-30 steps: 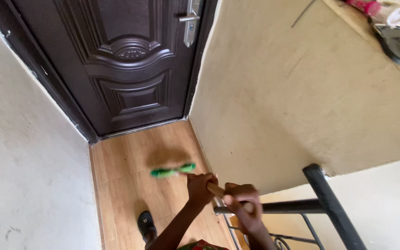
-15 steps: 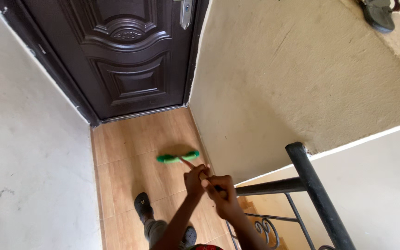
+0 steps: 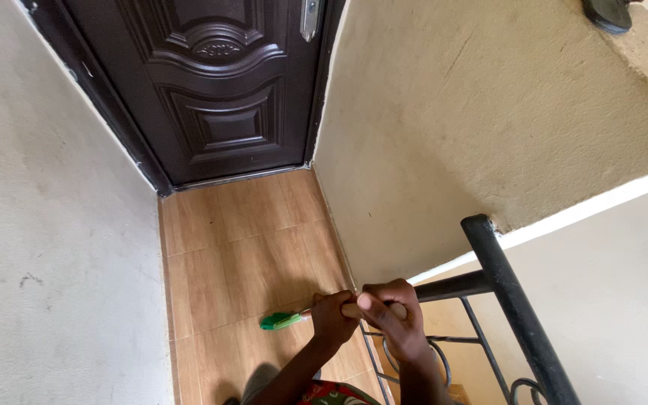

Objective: The person sweeps the tiled floor area between a wall and a doorway by hand using a green broom.

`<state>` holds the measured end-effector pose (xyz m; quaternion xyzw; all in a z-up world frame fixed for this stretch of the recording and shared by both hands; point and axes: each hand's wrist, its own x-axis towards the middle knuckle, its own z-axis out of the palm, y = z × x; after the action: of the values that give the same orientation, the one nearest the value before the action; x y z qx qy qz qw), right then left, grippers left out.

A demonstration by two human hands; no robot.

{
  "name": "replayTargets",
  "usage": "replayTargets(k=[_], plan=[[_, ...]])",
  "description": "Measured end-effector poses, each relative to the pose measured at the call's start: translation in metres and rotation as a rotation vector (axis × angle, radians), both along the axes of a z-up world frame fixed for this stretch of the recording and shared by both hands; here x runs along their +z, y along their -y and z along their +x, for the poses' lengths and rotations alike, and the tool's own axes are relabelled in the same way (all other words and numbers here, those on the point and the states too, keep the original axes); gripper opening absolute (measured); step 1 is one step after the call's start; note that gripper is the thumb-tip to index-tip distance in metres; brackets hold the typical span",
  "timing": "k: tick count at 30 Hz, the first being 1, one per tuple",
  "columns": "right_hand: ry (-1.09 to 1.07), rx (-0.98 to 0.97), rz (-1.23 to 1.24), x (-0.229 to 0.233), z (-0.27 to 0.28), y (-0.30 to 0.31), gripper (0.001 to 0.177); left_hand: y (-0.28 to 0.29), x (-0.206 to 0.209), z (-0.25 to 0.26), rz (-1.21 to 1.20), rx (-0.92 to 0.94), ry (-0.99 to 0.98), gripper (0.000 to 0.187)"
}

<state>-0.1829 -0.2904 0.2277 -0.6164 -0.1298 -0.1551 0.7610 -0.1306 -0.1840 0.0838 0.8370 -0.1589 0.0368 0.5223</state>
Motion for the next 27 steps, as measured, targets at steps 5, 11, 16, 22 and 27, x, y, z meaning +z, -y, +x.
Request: replayTargets(k=[5, 11, 16, 22, 27], plan=[[0.170, -0.141, -0.261, 0.013, -0.013, -0.026, 0.017, -0.027, 0.001, 0.014, 0.047, -0.050, 0.092, 0.016], [0.144, 0.191, -0.406, -0.015, 0.008, -0.064, 0.015, -0.083, -0.019, 0.046, 0.069, 0.186, -0.027, 0.015], [0.036, 0.083, -0.190, -0.036, 0.014, -0.132, 0.023, -0.137, -0.041, 0.040, 0.222, 0.320, -0.082, 0.035], [-0.382, 0.349, -0.070, -0.020, -0.002, -0.144, 0.018, -0.169, -0.043, -0.004, 0.226, 0.468, 0.060, 0.036], [-0.253, 0.375, -0.080, -0.012, -0.028, -0.168, 0.015, -0.194, -0.028, -0.035, 0.177, 0.446, 0.053, 0.038]])
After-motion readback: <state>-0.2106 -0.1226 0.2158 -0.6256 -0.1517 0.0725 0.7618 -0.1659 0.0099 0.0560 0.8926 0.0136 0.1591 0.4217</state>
